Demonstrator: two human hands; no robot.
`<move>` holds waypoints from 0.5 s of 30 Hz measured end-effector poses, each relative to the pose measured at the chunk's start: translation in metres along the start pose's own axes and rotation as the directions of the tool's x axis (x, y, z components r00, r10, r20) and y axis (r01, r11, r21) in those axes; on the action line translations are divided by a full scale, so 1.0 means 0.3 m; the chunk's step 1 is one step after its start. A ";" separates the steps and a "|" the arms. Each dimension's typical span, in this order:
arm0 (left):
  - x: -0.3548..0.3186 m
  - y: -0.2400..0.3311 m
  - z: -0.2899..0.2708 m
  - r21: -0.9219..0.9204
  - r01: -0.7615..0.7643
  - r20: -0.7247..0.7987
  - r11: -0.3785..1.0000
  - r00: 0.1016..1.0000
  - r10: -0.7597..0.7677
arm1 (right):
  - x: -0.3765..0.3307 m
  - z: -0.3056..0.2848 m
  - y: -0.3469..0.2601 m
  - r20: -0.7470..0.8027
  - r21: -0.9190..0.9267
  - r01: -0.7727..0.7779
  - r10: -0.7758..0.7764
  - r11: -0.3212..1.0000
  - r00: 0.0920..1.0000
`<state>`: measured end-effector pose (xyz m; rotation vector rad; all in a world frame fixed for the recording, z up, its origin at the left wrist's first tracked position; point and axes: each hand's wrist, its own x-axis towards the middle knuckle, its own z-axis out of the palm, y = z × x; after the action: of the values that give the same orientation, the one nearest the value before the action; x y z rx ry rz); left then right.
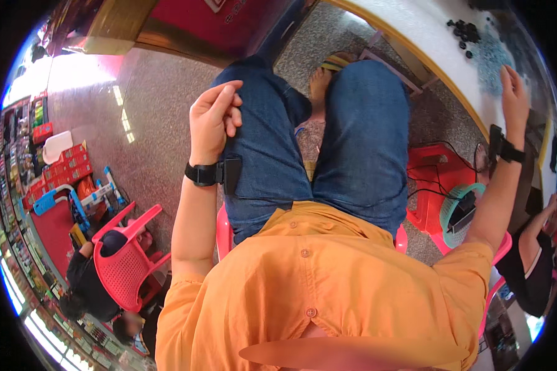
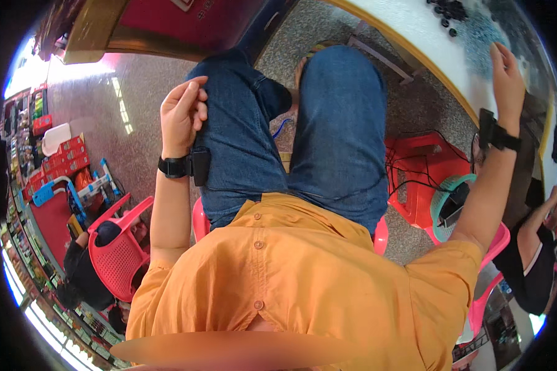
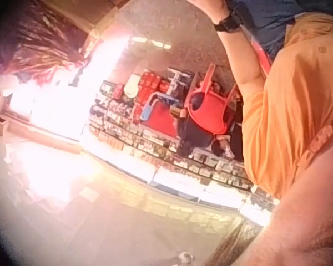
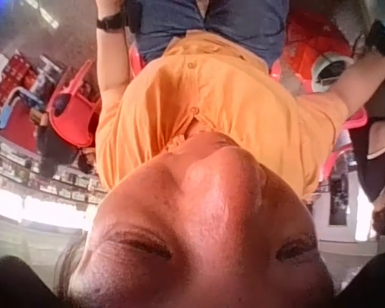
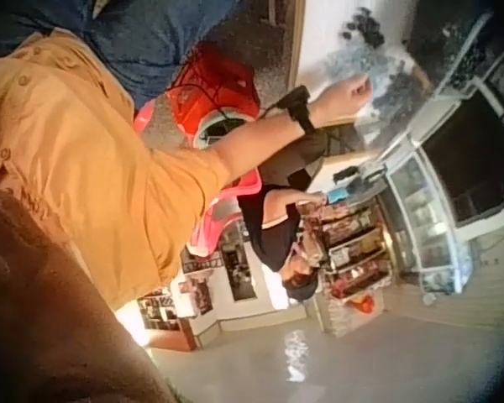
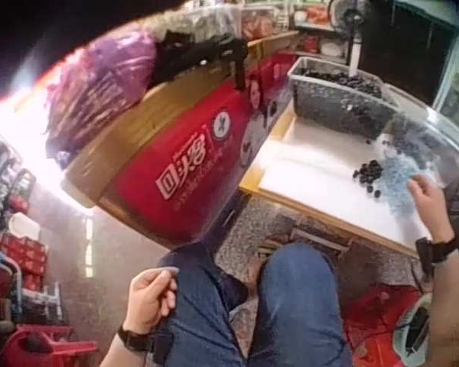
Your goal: The person repeatedly picks up small black plastic components from the work surface and assembles them together by hand.
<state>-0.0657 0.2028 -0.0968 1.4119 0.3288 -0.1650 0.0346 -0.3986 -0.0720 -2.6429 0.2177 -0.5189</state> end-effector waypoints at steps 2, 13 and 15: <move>-0.013 0.005 0.012 0.016 0.018 -0.018 1.000 1.000 -0.018 | -0.002 0.014 0.011 0.011 -0.015 0.057 -0.056 0.998 0.998; 0.090 0.070 0.160 0.044 0.076 0.040 0.996 0.996 -0.078 | -0.058 -0.080 0.016 0.239 0.001 0.265 -0.258 0.964 0.936; 0.124 0.079 0.206 0.049 0.119 0.069 0.992 0.990 -0.122 | -0.068 -0.083 -0.005 0.265 -0.031 0.323 -0.304 0.946 0.915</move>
<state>-0.0156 0.1487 -0.0787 1.4276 0.3530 -0.3236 0.0064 -0.4021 -0.0572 -2.7983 -0.2789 -0.2626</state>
